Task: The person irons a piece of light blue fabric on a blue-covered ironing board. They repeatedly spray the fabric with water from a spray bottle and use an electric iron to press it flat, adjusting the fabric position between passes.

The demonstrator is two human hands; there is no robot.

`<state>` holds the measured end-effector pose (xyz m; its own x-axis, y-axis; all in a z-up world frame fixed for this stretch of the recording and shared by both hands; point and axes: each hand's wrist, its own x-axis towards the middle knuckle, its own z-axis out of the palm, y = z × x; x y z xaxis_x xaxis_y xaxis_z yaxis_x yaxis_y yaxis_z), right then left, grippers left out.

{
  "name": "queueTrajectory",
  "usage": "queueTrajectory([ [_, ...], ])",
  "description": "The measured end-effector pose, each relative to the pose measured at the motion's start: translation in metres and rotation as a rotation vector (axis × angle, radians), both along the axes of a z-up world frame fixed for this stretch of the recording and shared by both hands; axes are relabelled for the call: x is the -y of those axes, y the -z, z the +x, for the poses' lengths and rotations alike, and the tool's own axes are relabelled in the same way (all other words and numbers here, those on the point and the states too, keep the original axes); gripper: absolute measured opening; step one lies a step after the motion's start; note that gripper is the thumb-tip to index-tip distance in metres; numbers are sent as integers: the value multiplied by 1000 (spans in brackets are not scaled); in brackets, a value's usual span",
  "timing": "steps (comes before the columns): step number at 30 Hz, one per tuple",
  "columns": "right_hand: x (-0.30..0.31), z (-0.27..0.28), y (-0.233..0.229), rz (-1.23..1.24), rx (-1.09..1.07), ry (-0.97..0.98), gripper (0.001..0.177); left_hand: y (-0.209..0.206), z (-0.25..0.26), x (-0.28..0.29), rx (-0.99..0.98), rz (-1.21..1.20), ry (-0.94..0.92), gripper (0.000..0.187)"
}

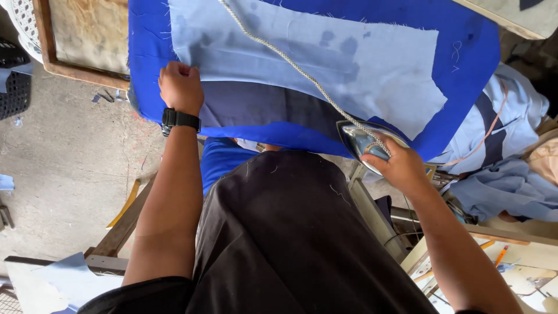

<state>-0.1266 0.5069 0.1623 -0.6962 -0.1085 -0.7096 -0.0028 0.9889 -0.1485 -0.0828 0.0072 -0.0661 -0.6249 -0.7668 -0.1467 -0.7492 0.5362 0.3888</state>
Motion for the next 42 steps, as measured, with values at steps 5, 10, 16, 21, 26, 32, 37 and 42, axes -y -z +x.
queueTrajectory([
  [5, 28, -6, 0, -61, -66, -1, 69, -17, 5, 7, -66, 213, -46, 21],
  [10, 42, -12, 4, -60, -86, 9, 69, -10, 25, 36, 9, 476, -234, 47],
  [16, 48, -16, 5, -79, -80, 10, 68, -25, 34, 38, -29, 848, -287, 27],
  [21, 53, -13, 11, -76, -121, -7, 68, 12, 47, 48, -233, 812, -279, 18],
  [26, 57, -16, 10, -79, -93, 16, 66, 26, 50, 44, -286, 879, -339, 18],
  [32, 74, -22, 16, -126, -99, 45, 66, 28, 49, 46, -312, 858, -359, 13],
  [37, 98, -46, 16, -131, -96, 54, 66, 40, 52, 48, -361, 860, -387, 16],
  [42, 99, -71, 29, -140, -137, 25, 68, 42, 54, 51, -382, 860, -391, 15],
])
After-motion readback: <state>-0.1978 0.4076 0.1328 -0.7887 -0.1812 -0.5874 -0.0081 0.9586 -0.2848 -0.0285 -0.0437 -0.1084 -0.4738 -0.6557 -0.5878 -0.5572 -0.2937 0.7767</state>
